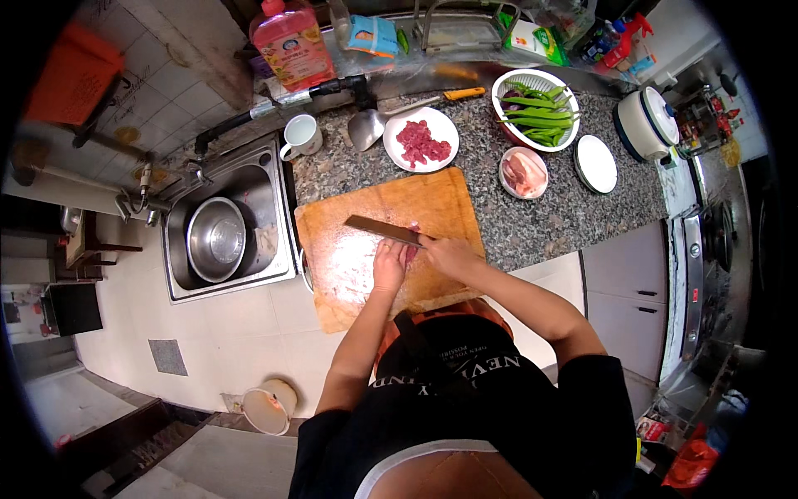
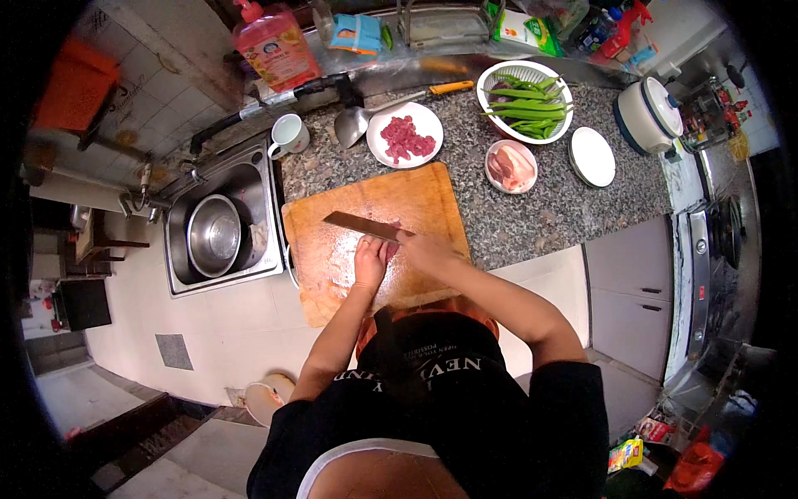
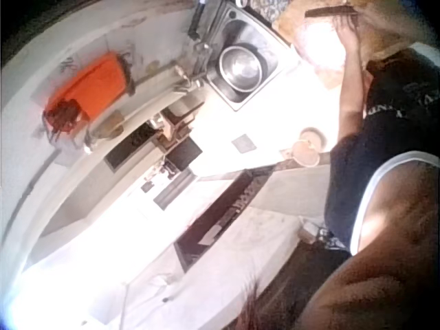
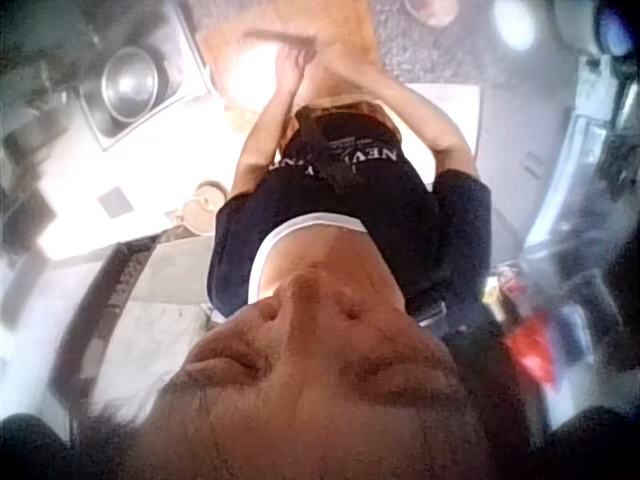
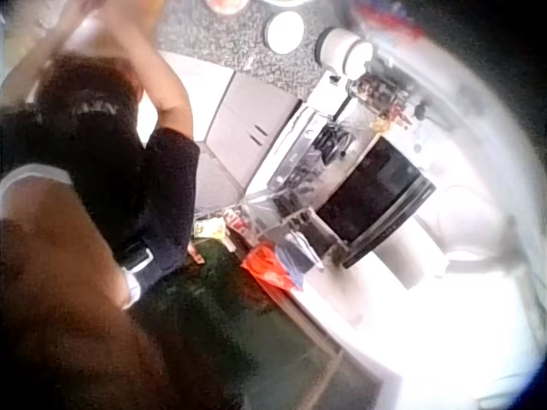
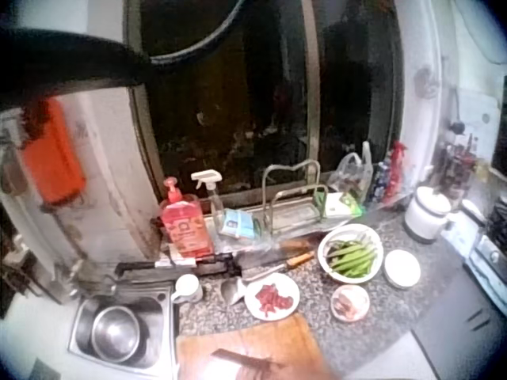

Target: The person slices raw meat on a cutting board using a cleaver, then cleans the cleaver and board in a sink before seasoning the meat with powder from bags.

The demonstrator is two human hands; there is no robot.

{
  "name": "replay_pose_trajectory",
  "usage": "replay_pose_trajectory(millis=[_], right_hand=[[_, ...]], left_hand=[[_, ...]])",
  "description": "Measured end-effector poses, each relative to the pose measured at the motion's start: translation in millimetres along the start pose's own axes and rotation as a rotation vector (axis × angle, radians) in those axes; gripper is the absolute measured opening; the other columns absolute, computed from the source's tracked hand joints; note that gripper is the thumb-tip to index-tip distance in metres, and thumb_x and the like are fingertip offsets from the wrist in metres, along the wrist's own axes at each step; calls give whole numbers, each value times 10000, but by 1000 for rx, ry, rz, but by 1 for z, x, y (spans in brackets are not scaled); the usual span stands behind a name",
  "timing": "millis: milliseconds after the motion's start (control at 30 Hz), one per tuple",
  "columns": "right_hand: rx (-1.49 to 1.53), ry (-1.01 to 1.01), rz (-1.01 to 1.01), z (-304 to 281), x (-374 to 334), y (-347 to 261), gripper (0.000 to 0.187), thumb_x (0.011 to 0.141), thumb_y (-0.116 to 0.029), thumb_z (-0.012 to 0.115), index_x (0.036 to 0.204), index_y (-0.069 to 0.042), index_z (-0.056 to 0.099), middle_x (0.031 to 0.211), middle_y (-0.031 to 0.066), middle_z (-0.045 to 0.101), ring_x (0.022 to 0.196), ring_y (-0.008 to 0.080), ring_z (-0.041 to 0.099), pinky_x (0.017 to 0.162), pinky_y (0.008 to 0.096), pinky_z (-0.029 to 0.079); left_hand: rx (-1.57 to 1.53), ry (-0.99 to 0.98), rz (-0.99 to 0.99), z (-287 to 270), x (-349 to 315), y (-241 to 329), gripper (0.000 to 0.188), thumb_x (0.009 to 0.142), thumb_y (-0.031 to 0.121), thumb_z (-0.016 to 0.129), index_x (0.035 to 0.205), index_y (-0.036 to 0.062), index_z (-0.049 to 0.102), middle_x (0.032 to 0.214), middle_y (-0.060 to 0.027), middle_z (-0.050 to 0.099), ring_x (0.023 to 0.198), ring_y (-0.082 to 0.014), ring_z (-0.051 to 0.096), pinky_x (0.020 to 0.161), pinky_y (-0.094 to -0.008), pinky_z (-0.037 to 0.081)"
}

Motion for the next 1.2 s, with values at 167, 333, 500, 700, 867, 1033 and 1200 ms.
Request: replay_pose_trajectory(millis=[167, 333, 500, 700, 867, 1033, 1200], right_hand=[[-104, -144, 91, -26, -54, 12, 263, 803, -188, 429, 1049, -95, 448, 631, 177, 577, 575, 370, 568, 523, 483, 438], [-6, -163, 103, -19, -45, 10, 263, 803, -182, 425, 1048, -94, 457, 646, 186, 575, 614, 364, 572, 563, 470, 442], [71, -33, 0, 1, -6, 1, 273, 798, -179, 427, 1054, -89, 462, 659, 182, 579, 618, 362, 572, 571, 472, 439], [-55, -109, 71, -31, -53, 4, 286, 795, -173, 421, 1064, -84, 461, 646, 169, 582, 607, 354, 576, 547, 474, 444], [-60, -232, 132, -26, -67, 14, 293, 799, -180, 414, 1075, -92, 457, 647, 178, 580, 602, 348, 578, 523, 477, 442], [63, -103, 68, 13, -26, 3, 252, 800, -179, 416, 1033, -93, 464, 648, 183, 575, 600, 353, 575, 514, 476, 435], [24, -15, 24, -4, 6, -15, 188, 793, -137, 407, 947, -64, 486, 650, 187, 577, 627, 354, 583, 531, 470, 447]], left_hand=[[65, 56, 28, 0, -5, -9, 116, 717, 48, 582, 826, 28, 617, 823, -154, 578, 771, -316, 533, 714, -368, 442], [-6, 74, 45, 0, -5, -4, 115, 712, 42, 584, 823, 25, 611, 817, -151, 576, 767, -314, 532, 704, -365, 442], [-15, 55, 14, -2, -2, 3, 90, 707, 33, 589, 795, 15, 600, 795, -146, 564, 759, -308, 526, 697, -359, 441], [45, -20, -7, 0, -8, -3, 97, 709, 34, 586, 802, 3, 592, 814, -155, 561, 805, -319, 520, 728, -367, 434], [-17, 12, 48, 0, -9, 0, 129, 719, 31, 570, 843, 9, 596, 894, -166, 568, 858, -335, 520, 765, -382, 427], [5, 24, 80, -1, -8, 5, 144, 712, -1, 566, 852, -4, 598, 855, -152, 567, 847, -321, 511, 763, -368, 430], [-8, 8, 45, -3, -8, 5, 142, 717, 17, 574, 857, 11, 598, 862, -141, 559, 836, -305, 517, 761, -355, 428]])
Point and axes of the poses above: each hand's wrist, its own x-axis towards the middle knuckle, its own z-axis out of the palm, y = z × x, the point moved 4 cm from there along x, towards the middle knuckle
